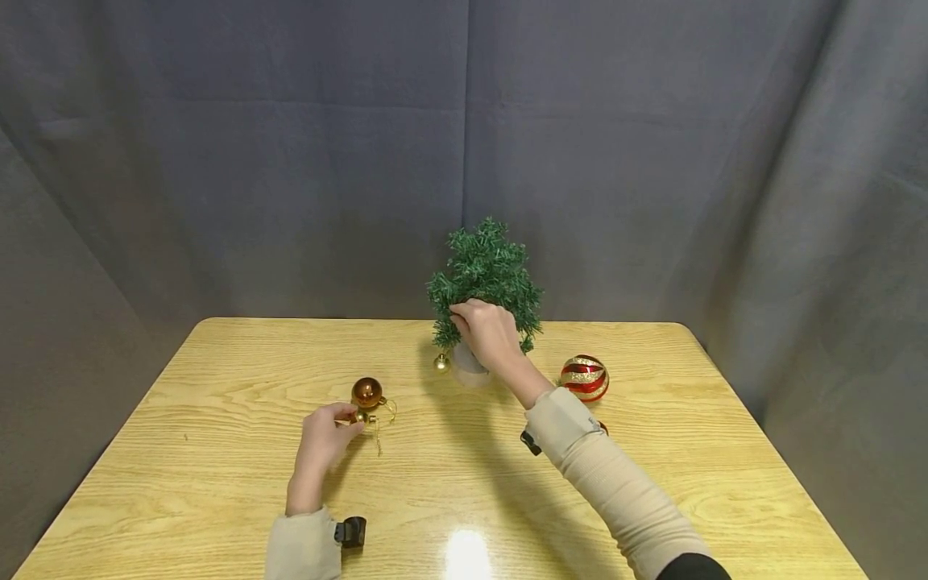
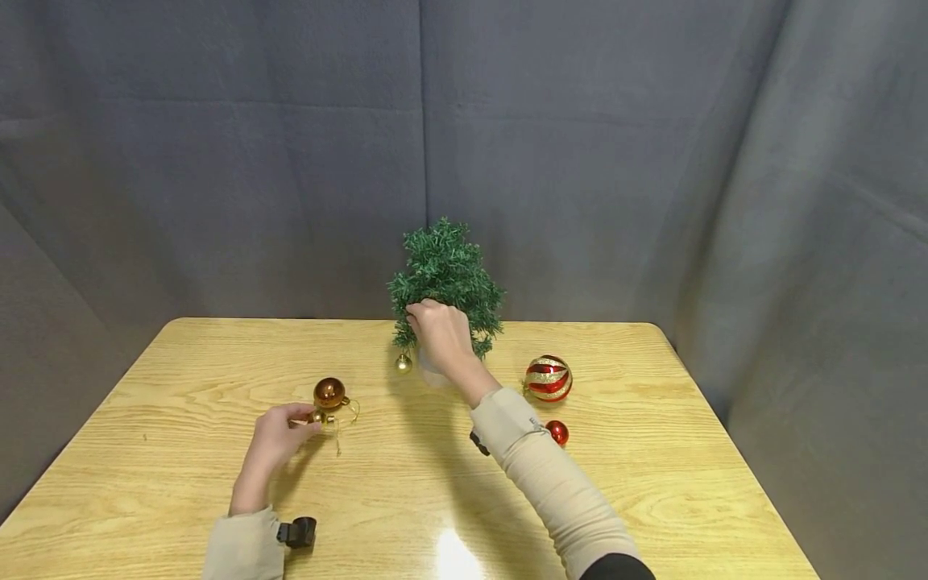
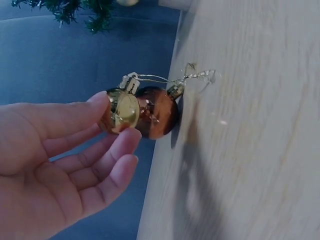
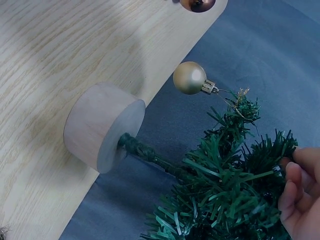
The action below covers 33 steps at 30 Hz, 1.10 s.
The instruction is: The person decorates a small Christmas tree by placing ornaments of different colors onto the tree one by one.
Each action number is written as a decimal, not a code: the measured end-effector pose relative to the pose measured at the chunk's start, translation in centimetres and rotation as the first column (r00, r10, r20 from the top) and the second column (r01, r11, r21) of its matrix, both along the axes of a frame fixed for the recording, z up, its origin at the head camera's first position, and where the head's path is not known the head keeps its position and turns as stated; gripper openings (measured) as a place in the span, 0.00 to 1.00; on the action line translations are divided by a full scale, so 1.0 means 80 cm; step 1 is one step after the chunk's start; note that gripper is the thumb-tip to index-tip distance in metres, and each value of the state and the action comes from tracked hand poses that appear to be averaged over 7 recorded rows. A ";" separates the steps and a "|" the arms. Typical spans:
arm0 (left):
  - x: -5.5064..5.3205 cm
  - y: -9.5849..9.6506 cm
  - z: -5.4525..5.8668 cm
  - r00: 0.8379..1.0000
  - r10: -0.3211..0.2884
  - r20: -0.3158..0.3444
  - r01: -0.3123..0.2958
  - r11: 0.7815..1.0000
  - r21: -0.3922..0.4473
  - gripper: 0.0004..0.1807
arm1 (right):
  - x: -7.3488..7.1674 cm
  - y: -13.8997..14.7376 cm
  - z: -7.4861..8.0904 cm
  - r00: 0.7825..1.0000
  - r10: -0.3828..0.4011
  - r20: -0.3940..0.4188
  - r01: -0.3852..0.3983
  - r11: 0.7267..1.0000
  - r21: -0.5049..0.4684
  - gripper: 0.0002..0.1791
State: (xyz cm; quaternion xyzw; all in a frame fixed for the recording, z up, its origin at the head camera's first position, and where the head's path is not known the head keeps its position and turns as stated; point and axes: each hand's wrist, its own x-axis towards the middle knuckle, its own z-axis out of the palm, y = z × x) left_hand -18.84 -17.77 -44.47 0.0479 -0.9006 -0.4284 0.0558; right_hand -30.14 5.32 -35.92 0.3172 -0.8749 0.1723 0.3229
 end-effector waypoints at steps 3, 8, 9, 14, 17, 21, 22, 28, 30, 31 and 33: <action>0.000 0.002 0.002 1.000 0.000 -0.011 0.000 1.000 0.029 0.19 | 0.000 0.000 0.000 1.000 0.000 0.003 0.000 1.000 0.001 0.08; -0.004 0.006 0.011 0.999 0.002 -0.041 0.001 0.998 0.059 0.19 | 0.001 0.001 0.000 1.000 0.005 0.006 -0.005 1.000 -0.017 0.08; -0.004 0.007 0.013 0.999 0.002 -0.049 0.001 0.998 0.063 0.19 | 0.001 0.001 0.001 1.000 0.006 0.005 -0.006 1.000 -0.021 0.08; -0.009 0.011 0.026 0.997 -0.005 -0.078 0.012 0.996 0.087 0.18 | 0.003 0.001 0.002 1.000 -0.002 -0.004 0.002 1.000 -0.023 0.08; -0.012 0.013 0.032 0.996 -0.009 -0.091 0.018 0.995 0.093 0.18 | 0.004 0.001 0.002 1.000 -0.006 0.001 0.006 1.000 -0.024 0.08; -0.015 0.016 0.039 0.994 -0.014 -0.107 0.025 0.995 0.099 0.17 | 0.005 0.002 0.002 1.000 -0.008 0.010 0.008 1.000 -0.025 0.08; -0.015 0.017 0.041 0.994 -0.016 -0.111 0.028 0.995 0.101 0.17 | 0.005 0.002 0.002 1.000 -0.008 0.010 0.008 1.000 -0.026 0.08; -0.018 0.022 0.051 0.992 -0.032 -0.124 0.046 0.993 0.107 0.18 | 0.003 0.005 -0.001 1.000 0.024 0.011 -0.023 0.998 -0.059 0.07; -0.019 0.023 0.055 0.992 -0.035 -0.123 0.049 0.992 0.117 0.19 | 0.003 0.006 -0.002 0.999 0.048 0.006 -0.047 0.996 -0.077 0.07; -0.019 0.024 0.056 0.992 -0.036 -0.123 0.051 0.991 0.121 0.19 | 0.003 0.007 -0.002 0.998 0.059 -0.002 -0.059 0.995 -0.084 0.07; -0.020 0.027 0.060 0.991 -0.039 -0.128 0.056 0.990 0.132 0.19 | 0.004 0.008 -0.003 0.996 0.086 -0.020 -0.087 0.991 -0.097 0.07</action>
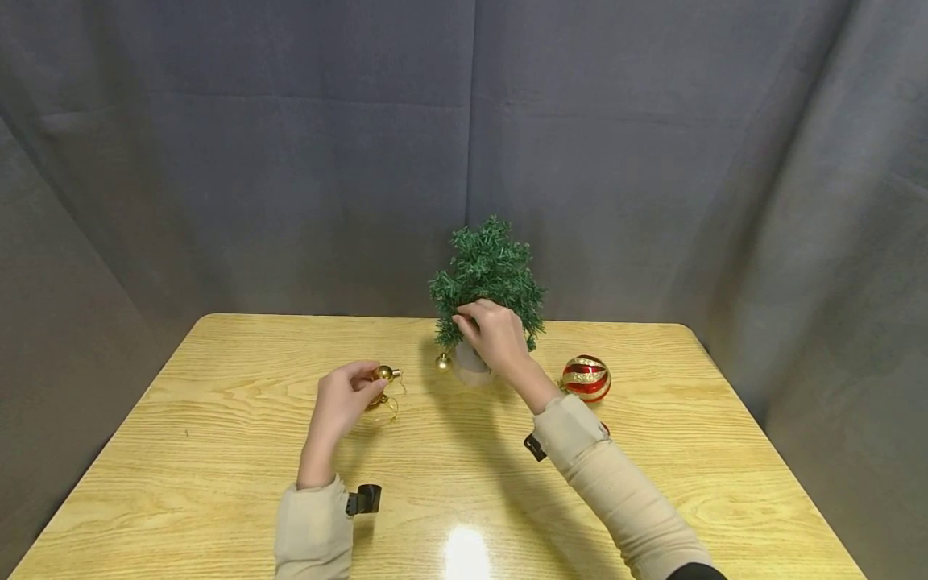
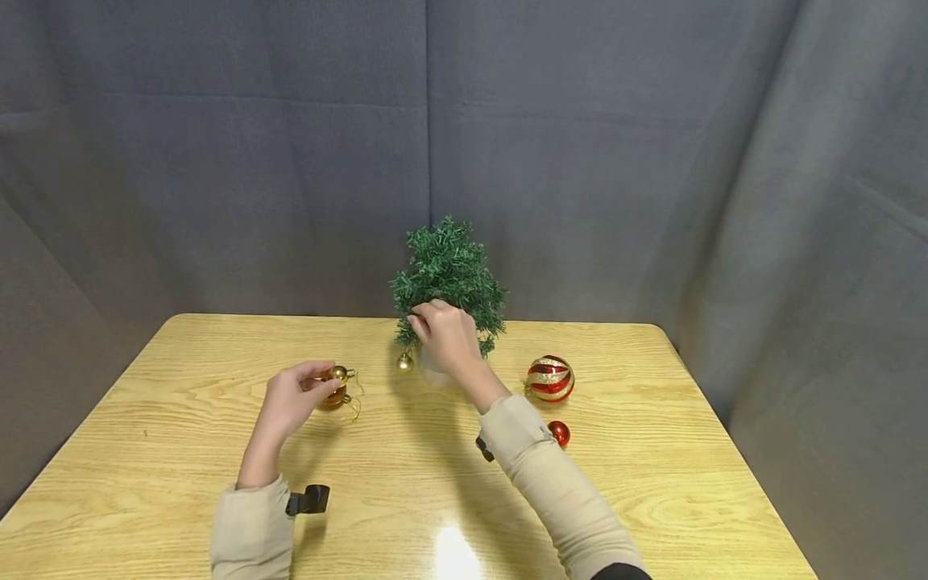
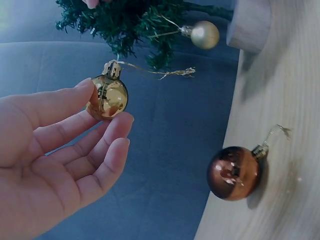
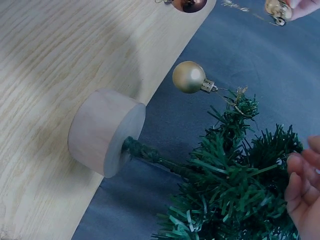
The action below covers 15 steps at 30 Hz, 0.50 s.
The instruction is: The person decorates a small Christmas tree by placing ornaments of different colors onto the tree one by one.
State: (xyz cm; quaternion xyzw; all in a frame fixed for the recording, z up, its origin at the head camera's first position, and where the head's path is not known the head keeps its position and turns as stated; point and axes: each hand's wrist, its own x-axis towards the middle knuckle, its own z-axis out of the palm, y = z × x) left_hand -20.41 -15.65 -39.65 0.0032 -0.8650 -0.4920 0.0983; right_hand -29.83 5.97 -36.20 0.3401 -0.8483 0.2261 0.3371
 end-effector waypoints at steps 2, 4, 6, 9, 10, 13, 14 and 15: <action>0.000 0.002 0.003 1.000 -0.004 -0.010 0.004 1.000 0.002 0.18 | 0.000 0.002 -0.002 0.999 0.028 -0.026 -0.029 1.000 -0.011 0.07; -0.001 0.004 0.007 1.000 -0.006 -0.018 0.006 1.000 -0.001 0.17 | 0.000 0.003 -0.004 0.997 0.057 -0.057 -0.058 0.998 -0.017 0.06; -0.001 0.006 0.010 1.000 -0.010 -0.024 0.010 1.000 -0.004 0.17 | 0.000 0.004 -0.006 0.993 0.086 -0.083 -0.089 0.996 -0.025 0.05; -0.003 0.009 0.014 1.000 -0.018 -0.026 0.018 1.000 -0.001 0.16 | 0.001 0.004 -0.008 0.987 0.118 -0.109 -0.123 0.992 -0.039 0.04; -0.004 0.010 0.015 0.999 -0.020 -0.031 0.020 1.000 -0.001 0.17 | 0.001 0.004 -0.009 0.986 0.128 -0.110 -0.134 0.990 -0.046 0.04; -0.007 0.013 0.019 0.998 -0.027 -0.051 0.028 1.000 0.003 0.17 | 0.004 0.004 -0.012 0.980 0.157 -0.121 -0.165 0.984 -0.061 0.04; -0.007 0.014 0.020 0.998 -0.029 -0.057 0.029 1.000 0.001 0.17 | 0.004 0.004 -0.013 0.978 0.163 -0.127 -0.172 0.983 -0.067 0.04; -0.008 0.015 0.021 0.997 -0.029 -0.065 0.029 1.000 -0.004 0.17 | 0.005 0.003 -0.014 0.976 0.172 -0.132 -0.182 0.981 -0.073 0.04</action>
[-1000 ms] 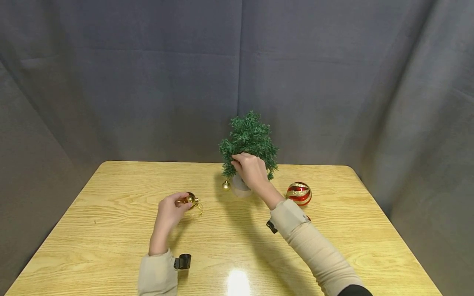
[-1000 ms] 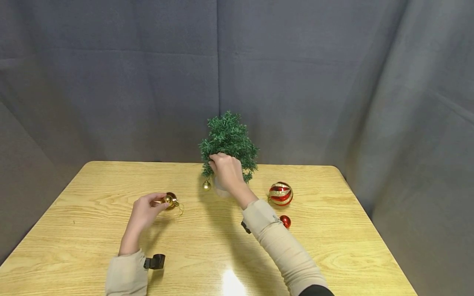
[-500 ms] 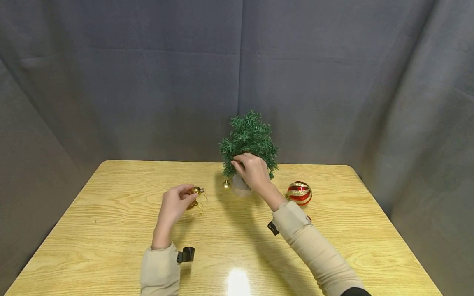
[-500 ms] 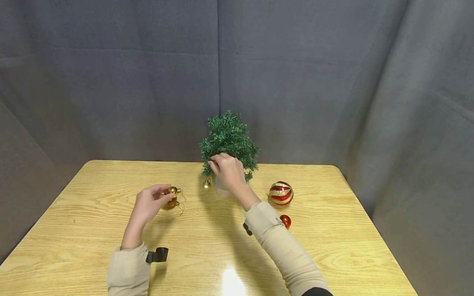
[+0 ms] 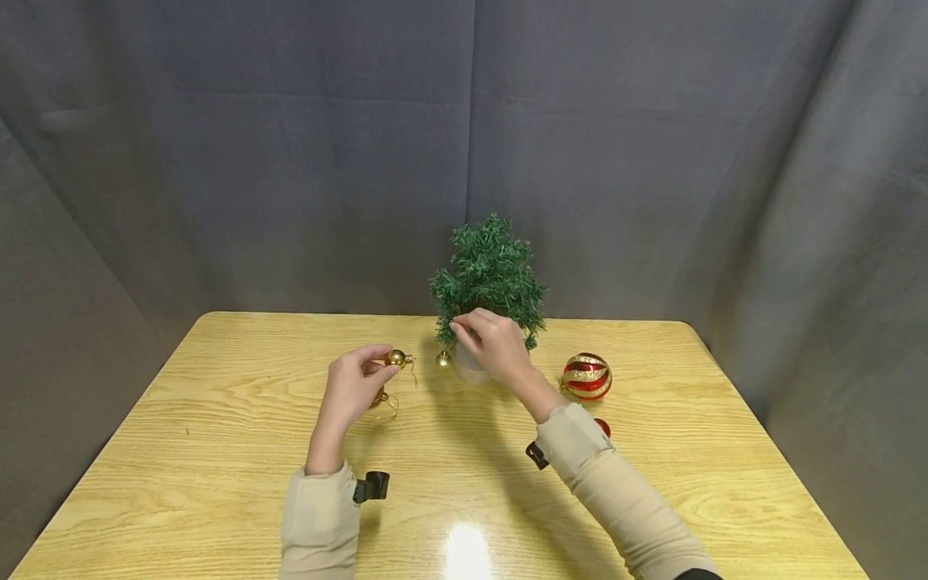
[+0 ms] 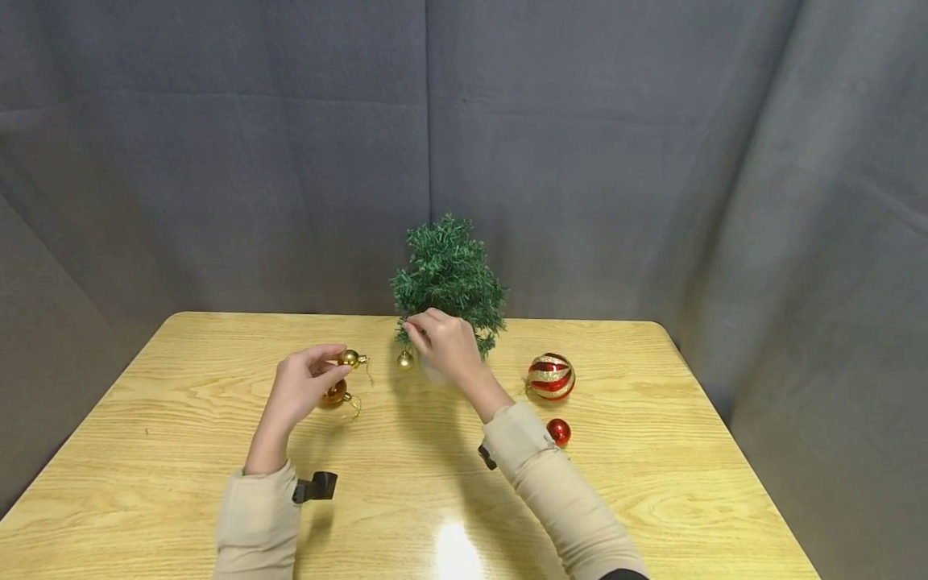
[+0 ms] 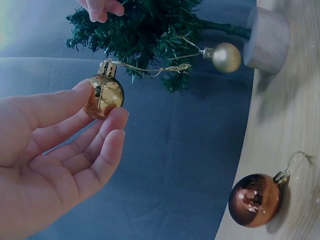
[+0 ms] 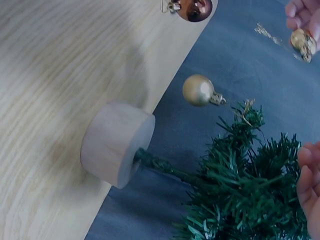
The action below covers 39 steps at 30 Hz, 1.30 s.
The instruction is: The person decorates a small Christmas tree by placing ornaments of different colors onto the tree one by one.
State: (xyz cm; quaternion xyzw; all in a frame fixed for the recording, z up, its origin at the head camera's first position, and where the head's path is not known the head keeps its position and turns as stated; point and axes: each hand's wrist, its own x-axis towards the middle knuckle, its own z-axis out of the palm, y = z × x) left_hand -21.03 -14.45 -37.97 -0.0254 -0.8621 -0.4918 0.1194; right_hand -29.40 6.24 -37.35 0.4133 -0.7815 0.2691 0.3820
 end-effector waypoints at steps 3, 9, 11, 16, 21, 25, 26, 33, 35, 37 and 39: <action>-0.002 0.002 0.002 1.000 -0.003 0.000 0.003 1.000 0.006 0.17 | 0.003 -0.001 -0.005 1.000 0.016 -0.022 -0.016 1.000 -0.015 0.03; -0.004 0.007 0.006 1.000 0.001 -0.009 0.000 1.000 0.029 0.18 | 0.009 -0.006 -0.018 0.998 0.059 -0.003 -0.059 0.997 -0.057 0.03; -0.005 0.009 0.008 1.000 -0.003 -0.021 0.004 0.999 0.040 0.18 | 0.011 -0.008 -0.022 0.995 0.094 0.034 -0.091 0.993 -0.082 0.03; -0.007 0.013 0.012 0.999 -0.013 -0.039 0.015 0.999 0.050 0.17 | 0.017 -0.016 -0.031 0.937 0.237 0.256 -0.188 0.961 -0.202 0.06; -0.005 0.013 0.016 0.998 -0.032 -0.048 0.035 0.997 0.062 0.17 | 0.023 -0.019 -0.033 0.767 0.334 0.549 -0.177 0.931 -0.319 0.13; -0.005 0.012 0.015 0.992 -0.055 -0.115 0.065 0.994 0.086 0.17 | 0.029 -0.021 -0.028 0.664 0.360 0.656 -0.163 0.925 -0.343 0.17; -0.005 0.013 0.015 0.990 -0.059 -0.126 0.070 0.994 0.088 0.17 | 0.032 -0.021 -0.023 0.650 0.366 0.666 -0.164 0.923 -0.348 0.17; -0.007 0.019 0.020 0.997 -0.050 -0.059 0.056 0.994 0.099 0.16 | 0.037 -0.026 -0.019 0.519 0.468 0.715 -0.178 0.877 -0.446 0.15; -0.007 0.020 0.021 0.998 -0.050 -0.046 0.054 0.993 0.102 0.16 | 0.031 -0.027 -0.027 0.502 0.480 0.720 -0.174 0.871 -0.459 0.14; -0.007 0.020 0.021 0.998 -0.051 -0.046 0.056 0.993 0.105 0.17 | 0.025 -0.028 -0.034 0.492 0.490 0.720 -0.174 0.865 -0.470 0.12; -0.007 0.020 0.020 0.997 -0.052 -0.050 0.057 0.992 0.109 0.17 | 0.022 -0.028 -0.037 0.485 0.506 0.713 -0.174 0.855 -0.489 0.11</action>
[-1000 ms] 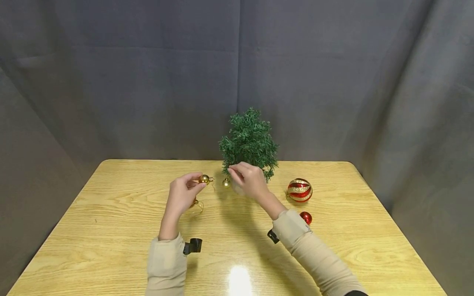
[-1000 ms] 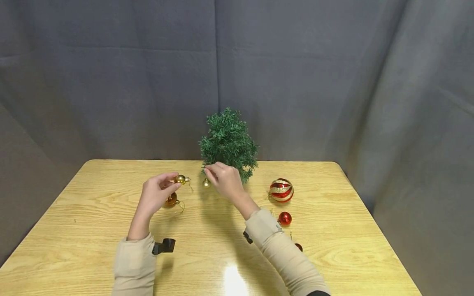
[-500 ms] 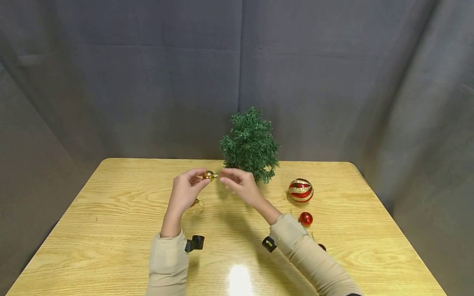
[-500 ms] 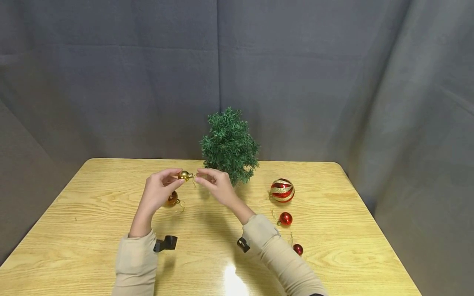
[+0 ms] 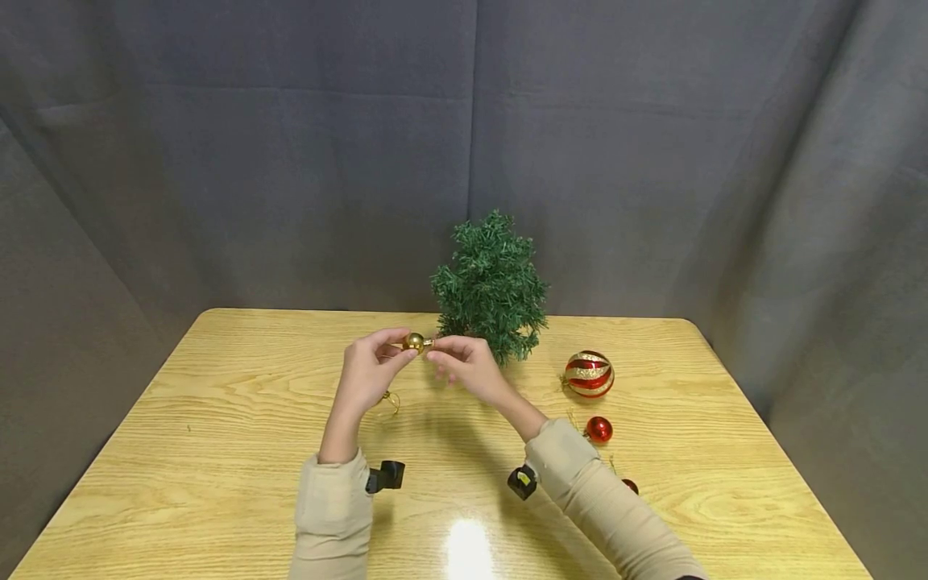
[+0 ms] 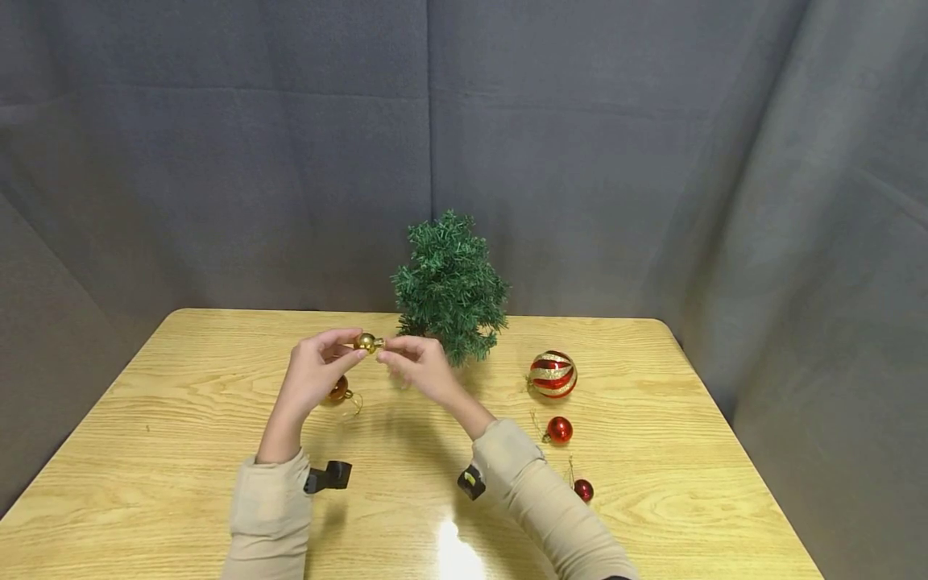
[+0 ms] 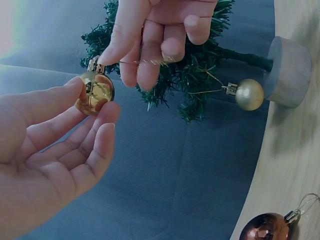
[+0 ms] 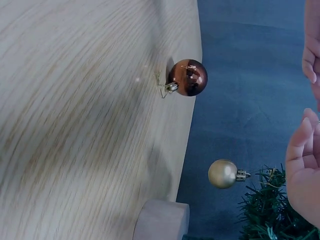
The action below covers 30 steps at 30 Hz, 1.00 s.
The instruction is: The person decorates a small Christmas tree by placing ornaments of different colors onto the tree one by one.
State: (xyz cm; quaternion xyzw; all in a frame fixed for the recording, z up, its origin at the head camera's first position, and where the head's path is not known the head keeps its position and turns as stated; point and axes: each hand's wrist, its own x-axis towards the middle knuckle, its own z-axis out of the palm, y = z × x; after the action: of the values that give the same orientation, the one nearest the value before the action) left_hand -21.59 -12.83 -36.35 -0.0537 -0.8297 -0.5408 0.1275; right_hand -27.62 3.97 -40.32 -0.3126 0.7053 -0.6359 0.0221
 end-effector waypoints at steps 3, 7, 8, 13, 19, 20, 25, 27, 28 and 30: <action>0.000 -0.001 -0.002 1.000 0.003 -0.004 -0.003 1.000 0.007 0.17 | -0.002 0.002 -0.001 1.000 -0.003 0.021 0.004 0.999 -0.034 0.09; -0.001 -0.003 -0.007 1.000 0.015 0.002 -0.015 1.000 0.024 0.17 | -0.004 0.007 -0.001 0.999 -0.018 0.029 0.020 0.998 -0.060 0.09; -0.001 -0.004 -0.009 1.000 0.019 0.006 -0.020 0.999 0.026 0.17 | -0.005 0.009 -0.002 0.999 -0.021 0.024 0.023 0.998 -0.062 0.08; -0.002 -0.007 -0.014 0.999 0.031 0.034 -0.032 0.999 0.018 0.18 | -0.007 0.015 0.001 0.999 -0.034 -0.017 0.033 0.997 -0.065 0.08; -0.003 -0.004 -0.020 0.998 0.018 0.053 -0.018 1.000 0.005 0.18 | 0.008 0.016 0.028 0.999 -0.048 0.025 0.050 0.997 -0.064 0.08; -0.004 -0.003 -0.020 0.999 0.013 0.053 -0.013 1.000 0.003 0.18 | 0.011 0.015 0.033 0.998 -0.054 0.025 0.056 0.997 -0.061 0.08; -0.011 0.004 -0.021 0.999 -0.001 0.038 0.001 1.000 -0.012 0.18 | 0.008 0.015 0.041 0.993 -0.110 -0.049 0.110 0.994 -0.016 0.08; -0.014 0.007 -0.021 1.000 0.000 0.021 0.001 1.000 -0.020 0.18 | 0.003 0.015 0.040 0.985 -0.144 -0.099 0.145 0.989 0.005 0.09; -0.016 0.009 -0.021 1.000 0.001 0.015 -0.001 1.000 -0.024 0.18 | 0.001 0.015 0.040 0.979 -0.163 -0.119 0.166 0.986 0.014 0.09; -0.018 0.013 -0.020 1.000 0.001 0.004 -0.001 0.999 -0.032 0.18 | -0.002 0.014 0.042 0.965 -0.205 -0.164 0.212 0.977 0.030 0.09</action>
State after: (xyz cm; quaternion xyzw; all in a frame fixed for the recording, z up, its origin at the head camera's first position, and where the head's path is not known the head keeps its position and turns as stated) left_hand -23.02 -11.78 -37.91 -0.0544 -0.8385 -0.5274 0.1253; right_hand -27.79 5.08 -36.98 -0.2860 0.7486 -0.5908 -0.0942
